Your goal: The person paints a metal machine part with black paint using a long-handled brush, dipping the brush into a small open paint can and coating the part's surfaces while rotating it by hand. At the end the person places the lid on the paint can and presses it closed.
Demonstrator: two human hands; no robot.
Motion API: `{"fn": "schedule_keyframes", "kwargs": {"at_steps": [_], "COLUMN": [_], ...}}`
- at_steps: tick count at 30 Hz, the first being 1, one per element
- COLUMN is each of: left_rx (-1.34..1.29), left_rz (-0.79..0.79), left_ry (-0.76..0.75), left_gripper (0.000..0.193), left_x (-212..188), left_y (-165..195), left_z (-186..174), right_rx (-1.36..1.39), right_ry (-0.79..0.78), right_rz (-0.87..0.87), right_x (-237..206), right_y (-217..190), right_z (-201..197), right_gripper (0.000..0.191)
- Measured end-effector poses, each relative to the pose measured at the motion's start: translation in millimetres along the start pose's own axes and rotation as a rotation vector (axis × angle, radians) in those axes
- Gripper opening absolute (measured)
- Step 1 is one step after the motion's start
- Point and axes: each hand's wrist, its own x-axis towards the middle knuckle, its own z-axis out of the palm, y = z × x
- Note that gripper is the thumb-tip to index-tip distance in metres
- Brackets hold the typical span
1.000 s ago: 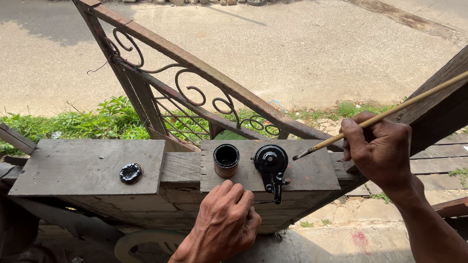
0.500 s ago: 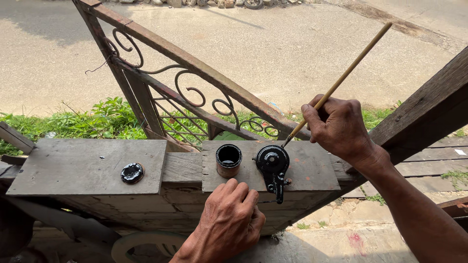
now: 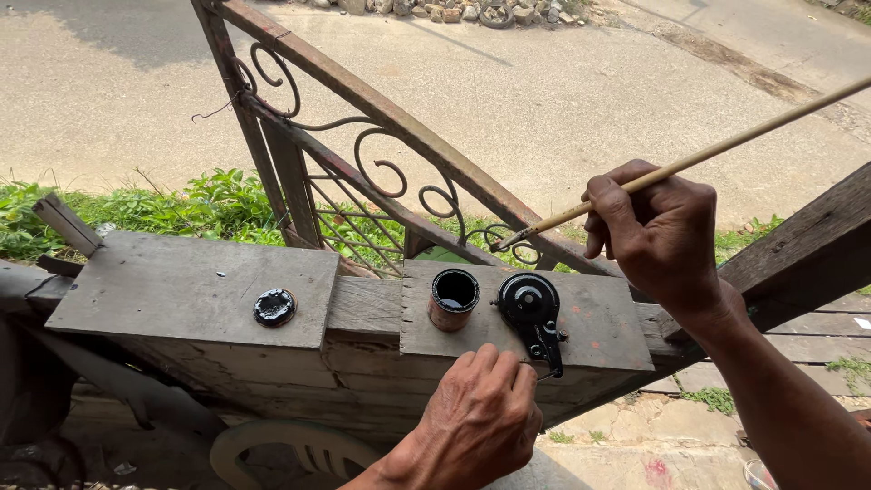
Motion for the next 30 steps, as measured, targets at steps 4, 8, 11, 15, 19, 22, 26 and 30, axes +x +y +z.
{"fn": "schedule_keyframes", "kwargs": {"at_steps": [4,8,11,15,19,22,26,30], "left_rx": [0.047,0.066,-0.029,-0.137,-0.193,-0.218,-0.162,-0.17], "left_rz": [0.021,0.04,0.052,0.033,-0.022,0.0,0.051,0.073], "left_ry": [-0.048,-0.039,-0.013,0.085,0.079,0.139,0.149,0.263], "left_gripper": [0.013,0.014,0.017,0.015,0.012,0.011,0.014,0.016], "left_x": [5,13,19,28,37,43,54,53], "left_y": [8,17,22,29,32,34,40,41], "left_z": [12,17,18,24,35,45,59,67], "right_rx": [0.03,-0.013,-0.043,-0.035,-0.039,-0.056,-0.101,-0.105], "right_ry": [-0.081,-0.137,-0.162,-0.155,-0.162,-0.182,-0.207,-0.274], "right_rz": [-0.084,-0.057,-0.093,-0.064,-0.05,-0.046,-0.026,-0.066], "right_x": [-13,-16,-16,-18,-17,-13,-7,-2], "right_y": [-4,-7,-9,-9,-8,-10,-16,-21], "right_z": [9,15,14,10,7,5,2,3], "right_gripper": [0.021,0.02,0.019,0.019,0.019,0.018,0.018,0.016]}}
